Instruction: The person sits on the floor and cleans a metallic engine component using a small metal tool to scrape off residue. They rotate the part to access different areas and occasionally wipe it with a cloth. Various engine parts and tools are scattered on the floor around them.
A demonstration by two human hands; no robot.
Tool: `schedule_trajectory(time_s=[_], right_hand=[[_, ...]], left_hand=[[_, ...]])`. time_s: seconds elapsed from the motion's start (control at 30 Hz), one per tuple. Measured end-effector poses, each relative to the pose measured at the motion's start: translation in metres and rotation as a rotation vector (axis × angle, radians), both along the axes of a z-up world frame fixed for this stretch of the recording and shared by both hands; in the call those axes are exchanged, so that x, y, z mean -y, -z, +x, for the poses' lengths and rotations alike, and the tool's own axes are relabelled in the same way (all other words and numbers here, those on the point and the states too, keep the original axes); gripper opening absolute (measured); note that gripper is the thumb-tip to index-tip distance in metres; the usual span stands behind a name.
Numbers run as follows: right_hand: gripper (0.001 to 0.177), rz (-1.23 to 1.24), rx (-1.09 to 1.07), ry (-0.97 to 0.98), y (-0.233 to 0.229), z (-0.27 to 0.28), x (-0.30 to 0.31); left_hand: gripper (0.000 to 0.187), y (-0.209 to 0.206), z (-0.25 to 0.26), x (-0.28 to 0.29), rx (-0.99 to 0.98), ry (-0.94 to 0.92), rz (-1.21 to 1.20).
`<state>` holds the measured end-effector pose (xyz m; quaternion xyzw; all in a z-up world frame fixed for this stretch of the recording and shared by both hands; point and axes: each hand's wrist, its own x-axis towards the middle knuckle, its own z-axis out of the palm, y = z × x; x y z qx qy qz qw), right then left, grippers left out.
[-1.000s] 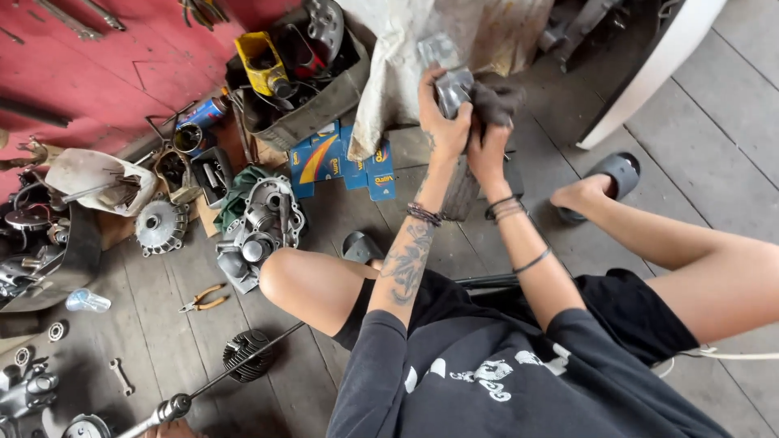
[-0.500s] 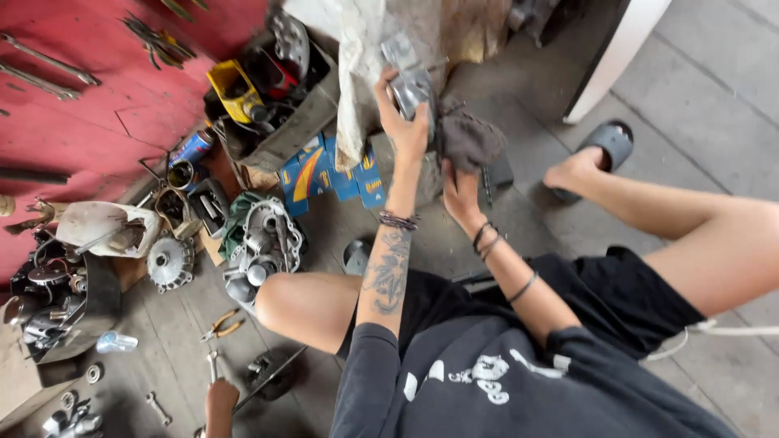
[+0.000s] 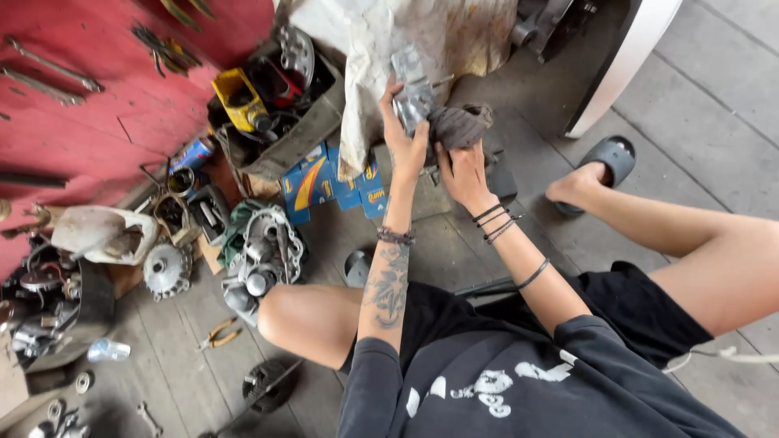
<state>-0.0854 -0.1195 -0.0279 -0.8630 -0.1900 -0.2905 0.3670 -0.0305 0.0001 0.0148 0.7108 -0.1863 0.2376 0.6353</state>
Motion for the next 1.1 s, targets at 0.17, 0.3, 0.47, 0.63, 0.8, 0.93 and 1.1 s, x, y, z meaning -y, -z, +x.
schedule_trajectory(time_s=[0.17, 0.3, 0.47, 0.63, 0.8, 0.93, 1.1], right_hand=[[0.033, -0.033, -0.06, 0.178, 0.048, -0.042, -0.007], [0.025, 0.131, -0.103, 0.122, 0.029, -0.038, 0.014], [0.021, 0.285, -0.09, -0.058, 0.014, -0.035, 0.04], [0.055, -0.324, -0.389, 0.064, 0.057, -0.039, 0.007], [0.056, -0.504, -0.386, 0.194, 0.047, -0.022, 0.01], [0.058, -0.272, -0.234, 0.167, 0.058, -0.002, 0.018], [0.087, -0.243, -0.196, 0.114, 0.087, 0.012, 0.028]], left_hand=[[0.048, 0.01, 0.001, 0.002, -0.004, -0.078, -0.074], [0.058, 0.009, -0.014, 0.006, 0.014, -0.03, -0.092], [0.064, 0.009, 0.002, 0.009, 0.109, -0.042, -0.102], [0.066, 0.013, 0.0, 0.016, 0.109, -0.09, -0.064], [0.067, 0.021, 0.005, 0.01, 0.088, -0.105, -0.014], [0.066, 0.02, 0.021, 0.015, 0.116, -0.1, -0.017], [0.061, 0.036, 0.022, 0.011, 0.075, -0.004, -0.151]])
